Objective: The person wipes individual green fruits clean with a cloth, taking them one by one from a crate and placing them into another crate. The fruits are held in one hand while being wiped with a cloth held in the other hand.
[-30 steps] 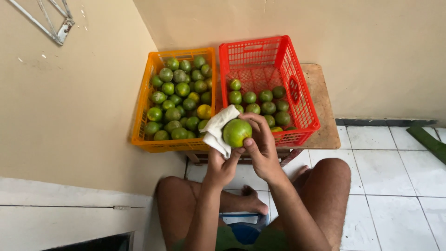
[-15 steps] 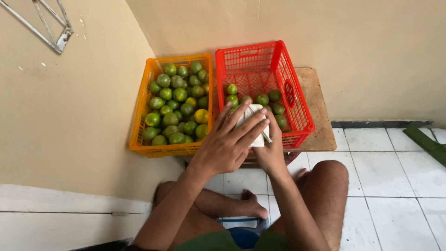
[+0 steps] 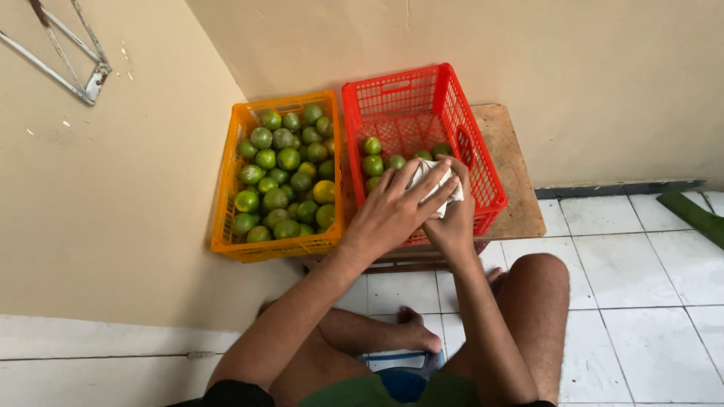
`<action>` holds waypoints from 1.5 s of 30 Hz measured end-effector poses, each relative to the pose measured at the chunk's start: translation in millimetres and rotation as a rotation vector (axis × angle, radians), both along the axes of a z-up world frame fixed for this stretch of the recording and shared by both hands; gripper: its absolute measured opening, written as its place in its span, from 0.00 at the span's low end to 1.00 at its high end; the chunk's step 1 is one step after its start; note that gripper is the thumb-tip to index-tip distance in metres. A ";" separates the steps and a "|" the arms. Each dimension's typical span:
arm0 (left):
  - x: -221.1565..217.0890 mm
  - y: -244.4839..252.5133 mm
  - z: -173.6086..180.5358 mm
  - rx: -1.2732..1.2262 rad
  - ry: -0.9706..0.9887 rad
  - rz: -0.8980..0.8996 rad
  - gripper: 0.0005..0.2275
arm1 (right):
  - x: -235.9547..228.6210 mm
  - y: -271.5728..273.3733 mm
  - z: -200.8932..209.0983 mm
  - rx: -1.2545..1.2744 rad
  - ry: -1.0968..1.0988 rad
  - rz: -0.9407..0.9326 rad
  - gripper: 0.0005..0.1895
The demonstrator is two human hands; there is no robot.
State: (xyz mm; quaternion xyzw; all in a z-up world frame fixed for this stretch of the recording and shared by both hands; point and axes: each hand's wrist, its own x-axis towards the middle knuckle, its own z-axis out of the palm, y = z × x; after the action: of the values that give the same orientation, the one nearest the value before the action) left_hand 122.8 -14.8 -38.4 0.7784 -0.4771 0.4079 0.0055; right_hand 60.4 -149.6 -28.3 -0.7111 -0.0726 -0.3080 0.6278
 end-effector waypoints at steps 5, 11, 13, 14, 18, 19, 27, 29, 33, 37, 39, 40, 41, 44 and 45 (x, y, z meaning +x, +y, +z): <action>17.0 14.4 21.2 0.083 0.002 -0.129 0.27 | 0.7 -0.1 3.4 -0.093 -0.041 0.018 0.42; 24.7 9.8 48.8 0.190 -0.176 -0.194 0.14 | 8.5 -6.3 -13.2 -0.013 -0.088 0.076 0.43; 24.8 9.9 57.7 0.223 -0.199 -0.213 0.13 | 7.4 -7.9 -13.9 0.059 -0.096 0.114 0.43; 25.2 8.4 60.3 0.247 -0.210 -0.240 0.12 | 6.0 -8.0 -9.2 0.051 -0.082 0.123 0.43; 22.8 3.4 61.4 0.302 -0.221 -0.328 0.13 | 14.2 -18.2 -19.7 0.056 -0.123 0.171 0.45; 19.4 1.7 66.2 0.302 -0.220 -0.328 0.13 | 13.6 -21.3 -19.2 0.056 -0.122 0.171 0.45; 17.8 -7.9 56.2 0.282 -0.192 -0.533 0.09 | 7.9 -32.9 -14.2 0.117 -0.106 0.305 0.51; 26.9 -5.9 57.6 0.259 -0.190 -0.544 0.08 | 13.6 -38.9 -18.0 0.116 -0.111 0.328 0.53; 38.4 2.7 69.5 0.208 -0.171 -0.568 0.09 | 10.3 -26.8 -12.1 0.193 -0.101 0.366 0.56; 49.8 2.7 63.0 0.191 -0.157 -0.562 0.12 | 14.6 -24.4 -13.5 0.151 -0.111 0.335 0.52; 48.5 3.5 69.5 0.207 -0.118 -0.540 0.16 | 10.8 -22.8 -10.0 0.179 -0.092 0.311 0.50; 48.2 3.6 70.1 0.207 -0.117 -0.537 0.16 | 13.1 -23.7 -12.4 0.179 -0.090 0.314 0.50; 48.0 3.5 70.7 0.233 -0.097 -0.496 0.19 | 15.5 -24.9 -14.8 0.194 -0.092 0.314 0.48; 54.0 1.2 68.6 0.270 -0.044 -0.417 0.24 | 17.8 -28.4 -13.7 0.188 -0.103 0.296 0.44; 57.0 0.4 67.0 0.281 -0.009 -0.377 0.25 | 17.6 -29.3 -12.0 0.166 -0.110 0.281 0.42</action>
State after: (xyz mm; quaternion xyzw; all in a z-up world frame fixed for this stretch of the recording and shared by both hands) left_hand 179.9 -14.4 28.6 0.6669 -0.6661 0.3328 -0.0291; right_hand 78.0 -179.0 -40.3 -0.6218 -0.1799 -0.2605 0.7163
